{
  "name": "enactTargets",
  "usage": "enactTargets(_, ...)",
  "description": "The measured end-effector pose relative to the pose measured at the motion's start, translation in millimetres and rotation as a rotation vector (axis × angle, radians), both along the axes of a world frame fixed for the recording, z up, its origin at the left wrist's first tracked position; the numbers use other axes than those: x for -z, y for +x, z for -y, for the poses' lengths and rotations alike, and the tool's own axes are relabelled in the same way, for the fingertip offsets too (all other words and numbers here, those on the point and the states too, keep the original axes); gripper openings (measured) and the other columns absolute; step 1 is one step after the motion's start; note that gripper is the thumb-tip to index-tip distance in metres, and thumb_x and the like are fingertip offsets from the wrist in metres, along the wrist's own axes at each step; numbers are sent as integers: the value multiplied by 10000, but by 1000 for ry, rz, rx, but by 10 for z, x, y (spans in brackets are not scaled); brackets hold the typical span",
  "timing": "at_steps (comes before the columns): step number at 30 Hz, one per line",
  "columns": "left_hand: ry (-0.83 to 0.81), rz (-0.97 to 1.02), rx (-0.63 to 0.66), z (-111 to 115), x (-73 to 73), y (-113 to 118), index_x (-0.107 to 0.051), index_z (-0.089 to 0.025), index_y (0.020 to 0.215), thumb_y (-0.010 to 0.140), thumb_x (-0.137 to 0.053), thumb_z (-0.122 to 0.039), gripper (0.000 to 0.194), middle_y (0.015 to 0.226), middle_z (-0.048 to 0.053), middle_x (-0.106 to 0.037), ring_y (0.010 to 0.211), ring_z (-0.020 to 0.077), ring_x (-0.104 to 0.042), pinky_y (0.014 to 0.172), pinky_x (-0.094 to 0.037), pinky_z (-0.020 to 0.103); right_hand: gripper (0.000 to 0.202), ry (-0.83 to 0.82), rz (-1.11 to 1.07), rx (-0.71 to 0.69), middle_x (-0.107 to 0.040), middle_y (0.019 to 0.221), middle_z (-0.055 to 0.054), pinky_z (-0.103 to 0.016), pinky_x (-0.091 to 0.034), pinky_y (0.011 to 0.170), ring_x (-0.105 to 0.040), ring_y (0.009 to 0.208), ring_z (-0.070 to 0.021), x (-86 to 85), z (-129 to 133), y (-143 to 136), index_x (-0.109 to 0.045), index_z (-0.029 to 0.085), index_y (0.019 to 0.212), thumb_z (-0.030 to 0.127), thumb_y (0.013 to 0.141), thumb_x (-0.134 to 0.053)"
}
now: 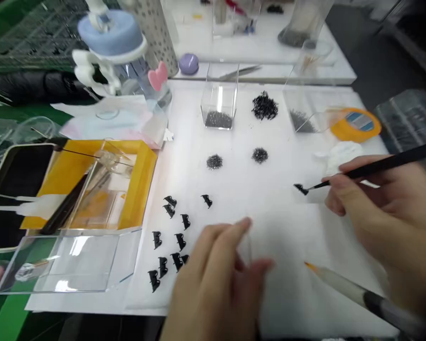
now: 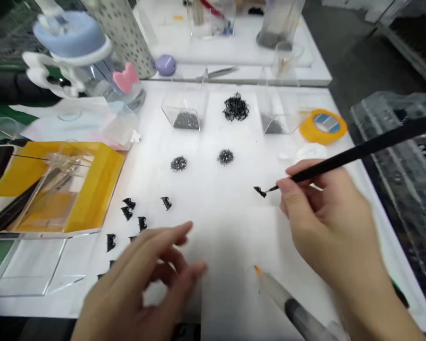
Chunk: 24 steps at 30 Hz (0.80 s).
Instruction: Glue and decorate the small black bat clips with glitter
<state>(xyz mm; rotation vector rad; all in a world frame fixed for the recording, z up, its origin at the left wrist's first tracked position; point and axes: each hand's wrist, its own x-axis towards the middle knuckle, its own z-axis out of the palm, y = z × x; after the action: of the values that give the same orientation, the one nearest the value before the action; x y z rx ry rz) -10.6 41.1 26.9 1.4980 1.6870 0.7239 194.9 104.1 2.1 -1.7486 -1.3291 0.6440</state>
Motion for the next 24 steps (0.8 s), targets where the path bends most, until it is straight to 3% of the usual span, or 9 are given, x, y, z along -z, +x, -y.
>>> enactTargets(2, 175, -419, 47, -110, 35, -131, -586, -152, 1171, 878, -568, -210, 299, 1029, 131, -634, 902, 278, -638, 768, -563, 440, 261, -69, 172, -23, -622, 778, -30, -293, -456, 496, -598, 586, -172, -48, 19, 22, -579, 238, 969, 422, 795, -638)
enactTargets(4, 232, -674, 65, -248, 64, -224, -584, -85, 1165, 878, -552, -186, 306, 1055, 188, -623, 966, 350, -603, 769, -541, 506, 281, -11, 230, -29, -635, 842, -33, -312, -473, 559, -607, 638, -174, -134, 66, 17, -581, 239, 995, 456, 817, -604)
enactTargets(8, 246, -808, 112, -430, 80, -269, -653, -129, 910, 874, -523, -136, 135, 948, 153, -649, 884, 311, -614, 742, -551, 455, 225, 201, 222, 18, -624, 815, -18, -270, -468, 603, -587, 646, -125, -322, 87, -65, -630, 250, 1004, 376, 818, -647)
enactTargets(11, 258, -814, 112, -466, 79, -241, -651, -149, 822, 857, -529, -128, 129, 894, 143, -665, 853, 317, -621, 707, -558, 454, 248, 148, -108, -92, -604, 778, 3, -243, -463, 550, -559, 602, -100, -338, -81, -157, -626, 245, 984, 347, 772, -704)
enactTargets(14, 255, -742, 108, -472, 89, -220, -652, -138, 879, 834, -530, -110, 133, 911, 139, -679, 882, 325, -628, 708, -563, 458, 267, 4, -361, -198, -603, 760, -1, -260, -469, 516, -528, 537, -91, -218, -340, -262, -586, 200, 937, 377, 767, -692)
enactTargets(19, 367, -530, 86, -375, 43, -189, -643, -142, 978, 798, -499, -53, 247, 813, 76, -705, 769, 280, -661, 636, -571, 414, 249, -33, -349, -177, -629, 756, -20, -230, -446, 501, -513, 528, -77, -47, -572, -412, -590, 166, 900, 330, 753, -704)
enactTargets(22, 301, -115, 100, -254, -46, -117, -656, -193, 925, 763, -534, -59, 244, 756, 7, -704, 664, 185, -664, 662, -575, 304, 197, 0, -278, -161, -649, 769, -24, -220, -453, 518, -527, 567, -83, -36, -565, -457, -623, 175, 871, 291, 745, -719)
enactTargets(24, 70, 247, 98, -193, -84, -50, -671, -222, 865, 739, -568, -67, 224, 701, -34, -694, 577, 111, -643, 618, -547, 193, 169, 22, -241, -140, -666, 815, -29, -219, -470, 552, -558, 623, -94, -27, -541, -474, -634, 185, 861, 270, 745, -724)
